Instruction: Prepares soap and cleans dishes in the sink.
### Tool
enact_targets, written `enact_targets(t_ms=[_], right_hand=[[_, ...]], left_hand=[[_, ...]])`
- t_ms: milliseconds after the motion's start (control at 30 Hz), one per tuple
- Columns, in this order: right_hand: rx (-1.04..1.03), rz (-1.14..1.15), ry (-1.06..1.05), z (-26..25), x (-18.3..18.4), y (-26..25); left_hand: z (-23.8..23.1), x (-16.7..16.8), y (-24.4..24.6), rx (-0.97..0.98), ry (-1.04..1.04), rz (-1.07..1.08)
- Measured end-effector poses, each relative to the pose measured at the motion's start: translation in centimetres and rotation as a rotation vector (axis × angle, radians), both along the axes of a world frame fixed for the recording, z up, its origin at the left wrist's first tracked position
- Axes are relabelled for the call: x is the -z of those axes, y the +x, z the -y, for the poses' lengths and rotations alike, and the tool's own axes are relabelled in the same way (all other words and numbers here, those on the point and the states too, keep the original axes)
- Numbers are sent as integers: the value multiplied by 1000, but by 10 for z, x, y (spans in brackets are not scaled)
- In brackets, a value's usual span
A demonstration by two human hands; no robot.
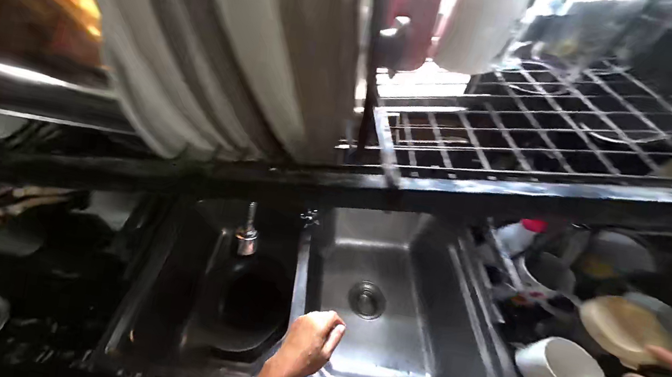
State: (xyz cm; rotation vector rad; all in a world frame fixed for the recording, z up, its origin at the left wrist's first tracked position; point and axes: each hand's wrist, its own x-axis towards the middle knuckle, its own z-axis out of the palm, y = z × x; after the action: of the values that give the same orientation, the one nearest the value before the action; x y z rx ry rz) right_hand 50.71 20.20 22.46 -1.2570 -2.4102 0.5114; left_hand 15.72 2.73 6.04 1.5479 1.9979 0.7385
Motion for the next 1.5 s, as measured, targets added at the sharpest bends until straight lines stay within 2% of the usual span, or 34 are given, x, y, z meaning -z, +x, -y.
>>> enact_targets(t_ms=[200, 267, 300, 367, 433, 467, 533, 700, 867, 1000, 1100, 1300, 1500], right_hand=[[-242, -110, 129, 38, 65, -126], [-319, -168, 75, 47, 82, -173], [-352, -194, -21, 49, 86, -195], [-361, -239, -353, 49, 93, -240], [-228, -315, -814, 43, 99, -287], [-132, -363, -977, 39, 107, -309], [32, -445, -1126, 28, 132, -349], [288, -587, -1102, 6, 184, -426], [244, -522, -1012, 0, 191, -468], [271, -584, -1087, 3, 173, -473], [313, -628, -1049, -9, 184, -477], [182, -328, -829, -17, 189, -472], [60, -153, -730, -11, 174, -463]], left_hand=[[52, 4, -39, -121, -39, 75], [74, 2, -55, -165, -60, 101], [85, 1, -63, -191, -75, 114], [106, 0, -78, -242, -103, 145], [123, -1, -93, -283, -115, 178], [130, -1, -101, -302, -119, 199], [139, -1, -115, -340, -102, 269], [142, 1, -138, -427, 18, 526], [115, 7, -155, -535, 46, 820], [83, 16, -169, -537, 72, 1012], [57, 9, -171, -597, 60, 1183], [24, -11, -162, -839, 92, 1544], [17, -7, -161, -887, 82, 1648]])
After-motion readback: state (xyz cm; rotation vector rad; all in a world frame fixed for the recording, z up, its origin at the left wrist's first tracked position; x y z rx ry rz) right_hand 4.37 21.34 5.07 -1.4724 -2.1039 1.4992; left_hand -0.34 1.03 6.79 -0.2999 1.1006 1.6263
